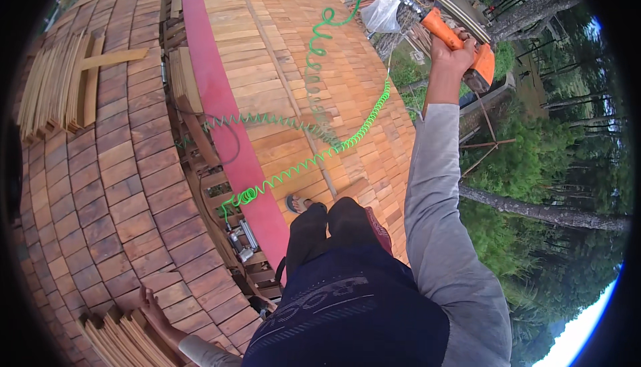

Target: The person secures a red flashing membrane to a curved wooden roof structure using a pneumatic nail gun, while positioning wooden shingles and pulling the membrane taut by hand.

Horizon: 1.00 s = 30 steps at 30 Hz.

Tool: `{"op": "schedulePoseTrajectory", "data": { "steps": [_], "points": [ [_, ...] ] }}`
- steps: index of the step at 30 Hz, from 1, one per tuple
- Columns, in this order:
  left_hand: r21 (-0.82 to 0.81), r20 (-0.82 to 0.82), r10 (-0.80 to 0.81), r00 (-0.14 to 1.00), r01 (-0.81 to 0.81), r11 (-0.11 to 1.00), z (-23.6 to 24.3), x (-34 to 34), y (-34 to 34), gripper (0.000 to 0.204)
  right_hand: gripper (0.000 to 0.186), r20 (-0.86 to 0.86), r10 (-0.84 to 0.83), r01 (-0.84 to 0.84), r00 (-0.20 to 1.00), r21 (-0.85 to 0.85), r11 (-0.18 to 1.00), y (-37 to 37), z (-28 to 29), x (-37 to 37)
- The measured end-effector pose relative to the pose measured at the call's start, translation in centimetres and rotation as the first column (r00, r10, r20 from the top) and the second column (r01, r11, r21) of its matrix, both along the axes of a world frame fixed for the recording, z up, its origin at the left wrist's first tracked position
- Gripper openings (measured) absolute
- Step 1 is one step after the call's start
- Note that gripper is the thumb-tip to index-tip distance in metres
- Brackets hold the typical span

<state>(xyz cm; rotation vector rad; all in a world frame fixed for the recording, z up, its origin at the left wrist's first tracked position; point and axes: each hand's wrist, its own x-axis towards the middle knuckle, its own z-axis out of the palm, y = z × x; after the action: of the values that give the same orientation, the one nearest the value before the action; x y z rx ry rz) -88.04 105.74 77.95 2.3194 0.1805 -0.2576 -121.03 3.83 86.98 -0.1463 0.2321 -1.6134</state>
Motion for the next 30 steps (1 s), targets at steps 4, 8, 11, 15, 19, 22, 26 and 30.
{"op": "schedulePoseTrajectory", "data": {
  "steps": [4,8,11,15,19,22,26,30],
  "points": [
    [-0.298,-0.045,0.117,0.992,-0.125,0.946,-2.7,-3.1,-0.3,0.06,0.04,-0.12,0.051,-0.015,0.991,0.28,0.96,-1.6,3.9,0.4],
    [-0.263,-0.122,0.153,0.981,-0.18,0.948,-9.4,-4.5,-1.4,0.07,0.026,-0.396,0.054,0.052,0.917,0.251,0.967,-1.5,-0.3,-6.0],
    [-0.01,-0.063,0.19,0.98,-0.191,0.982,-9.5,-5.7,1.7,0.08,0.024,-0.589,0.079,0.112,0.804,0.28,0.954,6.3,-3.8,-2.8],
    [-0.001,-0.278,0.204,0.939,-0.212,0.977,-13.9,-7.1,2.3,0.089,0.022,-0.611,0.006,0.172,0.791,0.232,0.957,6.1,-4.4,-3.9],
    [-0.051,-0.275,0.306,0.911,-0.332,0.942,-16.0,-8.7,5.1,0.089,0.022,-0.422,0.142,0.019,0.895,0.355,0.934,7.9,-3.7,-2.7],
    [-0.086,-0.334,0.35,0.875,-0.398,0.914,-18.4,-11.1,0.5,0.088,0.022,-0.417,0.114,0.025,0.902,0.312,0.95,7.5,-3.1,-5.1],
    [-0.143,-0.354,0.435,0.828,-0.507,0.85,-18.0,-10.4,1.4,0.079,0.017,-0.424,0.088,0.013,0.901,0.23,0.973,7.6,-4.4,-4.2],
    [-0.229,-0.428,0.425,0.797,-0.551,0.802,-16.7,-10.4,0.5,0.07,0.014,-0.438,0.046,0.04,0.898,0.184,0.982,9.9,-2.2,-2.6]
  ]
}}
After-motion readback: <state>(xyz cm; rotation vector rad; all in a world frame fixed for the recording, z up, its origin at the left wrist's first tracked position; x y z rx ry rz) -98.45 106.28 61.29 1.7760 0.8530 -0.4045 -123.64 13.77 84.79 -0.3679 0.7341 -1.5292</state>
